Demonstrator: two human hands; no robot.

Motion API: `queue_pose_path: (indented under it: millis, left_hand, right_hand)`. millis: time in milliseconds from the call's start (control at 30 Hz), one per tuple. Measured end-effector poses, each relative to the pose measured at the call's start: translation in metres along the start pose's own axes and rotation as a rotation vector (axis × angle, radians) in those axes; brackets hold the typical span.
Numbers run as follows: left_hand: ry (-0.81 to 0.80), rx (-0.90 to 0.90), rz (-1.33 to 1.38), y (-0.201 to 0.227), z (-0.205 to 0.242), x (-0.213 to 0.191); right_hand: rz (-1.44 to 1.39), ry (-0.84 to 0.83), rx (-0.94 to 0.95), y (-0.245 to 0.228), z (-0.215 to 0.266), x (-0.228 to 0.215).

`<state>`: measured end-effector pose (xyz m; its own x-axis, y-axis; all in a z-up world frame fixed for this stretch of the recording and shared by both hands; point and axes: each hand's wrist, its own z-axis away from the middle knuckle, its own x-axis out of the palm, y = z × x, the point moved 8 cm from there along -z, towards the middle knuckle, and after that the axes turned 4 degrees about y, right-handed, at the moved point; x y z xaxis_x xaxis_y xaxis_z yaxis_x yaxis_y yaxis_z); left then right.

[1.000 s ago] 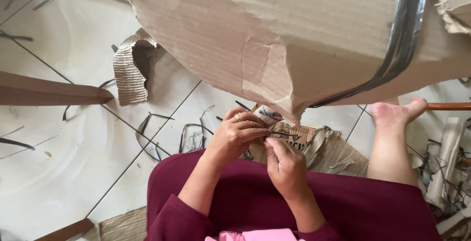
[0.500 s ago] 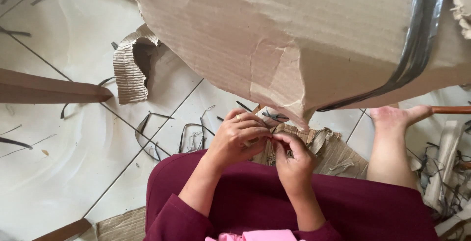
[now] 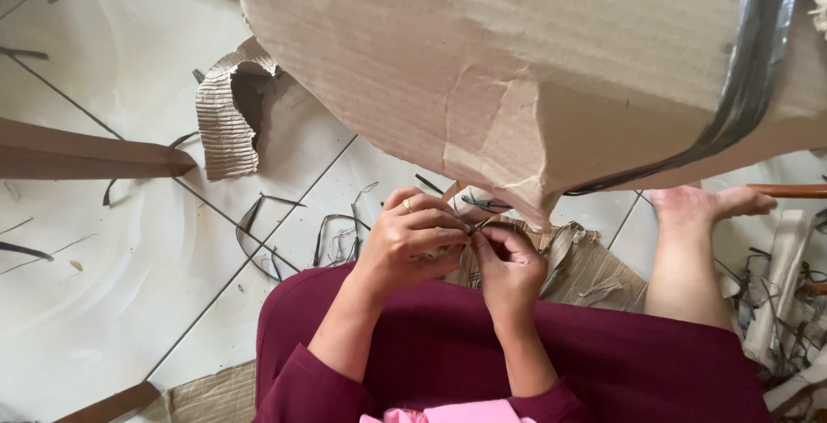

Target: Wrapping the legs of a wooden chair with protective cardboard and securing it with plastic ties.

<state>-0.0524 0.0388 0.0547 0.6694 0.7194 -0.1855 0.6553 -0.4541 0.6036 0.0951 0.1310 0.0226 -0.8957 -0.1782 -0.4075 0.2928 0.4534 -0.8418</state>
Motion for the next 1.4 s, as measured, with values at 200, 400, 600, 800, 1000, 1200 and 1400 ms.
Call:
queue_pose_path:
  millis: [200,400,600,800,1000,1200,1400]
  left_hand:
    - [-0.015,0.014,0.021,-0.002,0.002,-0.005]
    - [-0.061,-0.046,0.051,-0.004,0.001,-0.004]
    - [-0.126,-0.170,0.114,-0.013,0.004,-0.008]
    - [-0.174,-0.261,0.166,-0.022,0.010,-0.009]
    - [-0.199,-0.335,0.267,-0.028,0.010,-0.009]
    - [-0.119,-0.615,0.347,-0.054,0.026,-0.007]
    - [0.119,-0.622,0.260,-0.088,0.048,0.002]
  right_hand:
    - [-0.468,-0.131,0.567,0.063,0.025,0.022]
    - [-0.797,-0.172,0.864,0.066,0.032,0.038]
    - [-0.836,-0.141,0.841,0.075,0.041,0.048]
    - [-0.735,-0.057,0.812,0.081,0.050,0.039]
    - [-0.102,0.001,0.446,0.036,0.040,0.013]
    - [0.173,0.025,-0.297,-0.031,0.037,0.016]
    - [-0.006,-0.083,-0.434,-0.037,0.029,0.033]
